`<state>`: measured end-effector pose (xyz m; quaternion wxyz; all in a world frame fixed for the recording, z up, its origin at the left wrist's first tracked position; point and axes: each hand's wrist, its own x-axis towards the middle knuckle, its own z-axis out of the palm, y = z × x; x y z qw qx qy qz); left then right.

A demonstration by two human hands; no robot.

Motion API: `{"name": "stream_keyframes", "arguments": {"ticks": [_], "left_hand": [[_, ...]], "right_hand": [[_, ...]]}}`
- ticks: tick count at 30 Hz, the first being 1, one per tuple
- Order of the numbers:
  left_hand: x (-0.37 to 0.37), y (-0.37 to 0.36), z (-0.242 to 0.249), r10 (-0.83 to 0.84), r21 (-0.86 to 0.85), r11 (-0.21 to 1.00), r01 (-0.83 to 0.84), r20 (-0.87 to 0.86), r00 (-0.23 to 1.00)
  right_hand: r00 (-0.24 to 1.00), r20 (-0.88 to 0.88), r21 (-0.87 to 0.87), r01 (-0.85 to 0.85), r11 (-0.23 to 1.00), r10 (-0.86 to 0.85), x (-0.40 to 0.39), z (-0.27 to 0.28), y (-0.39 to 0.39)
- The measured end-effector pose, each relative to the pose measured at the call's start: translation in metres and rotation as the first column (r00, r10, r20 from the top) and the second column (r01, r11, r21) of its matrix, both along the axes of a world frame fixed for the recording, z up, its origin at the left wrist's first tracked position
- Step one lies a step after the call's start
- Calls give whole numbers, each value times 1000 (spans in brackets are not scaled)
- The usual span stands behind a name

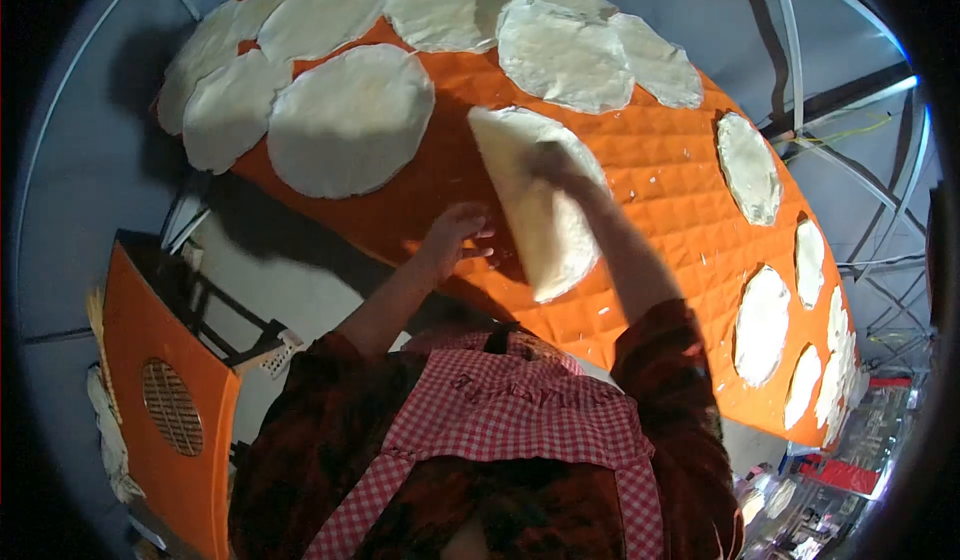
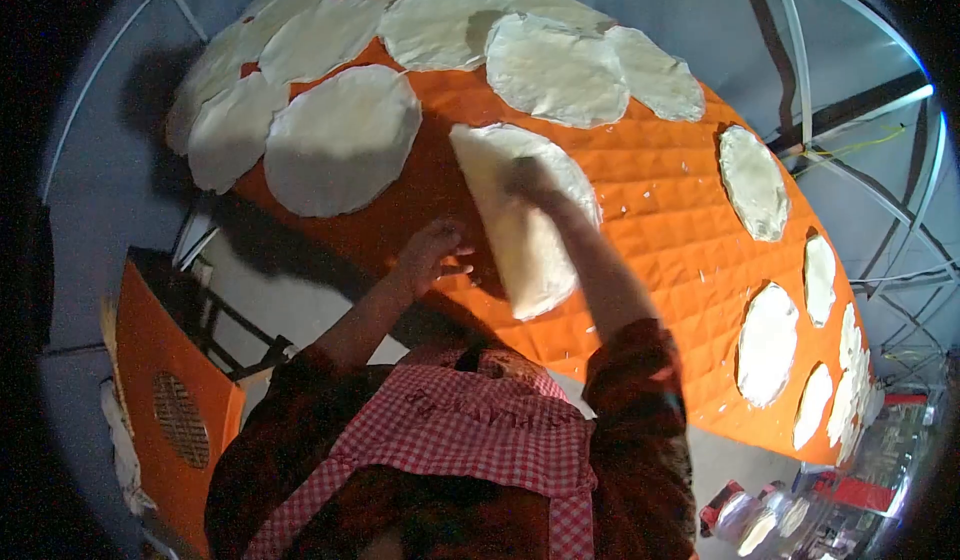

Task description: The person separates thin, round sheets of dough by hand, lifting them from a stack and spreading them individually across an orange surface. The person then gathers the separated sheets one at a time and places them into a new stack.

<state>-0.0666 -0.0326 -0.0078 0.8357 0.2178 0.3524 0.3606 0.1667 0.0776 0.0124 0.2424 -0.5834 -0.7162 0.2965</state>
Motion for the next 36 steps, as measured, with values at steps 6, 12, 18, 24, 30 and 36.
{"name": "stream_keyframes", "arguments": {"ticks": [6, 12, 18, 24, 30, 36], "left_hand": [[19, -16, 4, 1, -144, 989, 28, 198, 980], [61, -20, 37, -137, 5, 981, 196, 733, 666], [77, -29, -14, -223, -67, 972, 227, 63, 973], [65, -30, -40, -201, -215, 962, 167, -147, 969], [80, -21, -12, -114, -309, 948, 72, -121, 986], [82, -20, -7, -120, -296, 953, 67, -163, 979]], "right_hand": [[781, 601, 272, -398, 876, 168, 97, 232, -9], [544, 833, 362, -393, 845, -104, 42, 224, -163], [964, 263, 231, -33, 972, -30, 29, 1, -273], [400, -225, -401, 793, 458, -889, 54, -35, -360], [-254, -653, -726, 479, 494, -713, 58, -34, -340], [-386, -625, -764, 126, 632, -679, 52, -26, -313]]}}
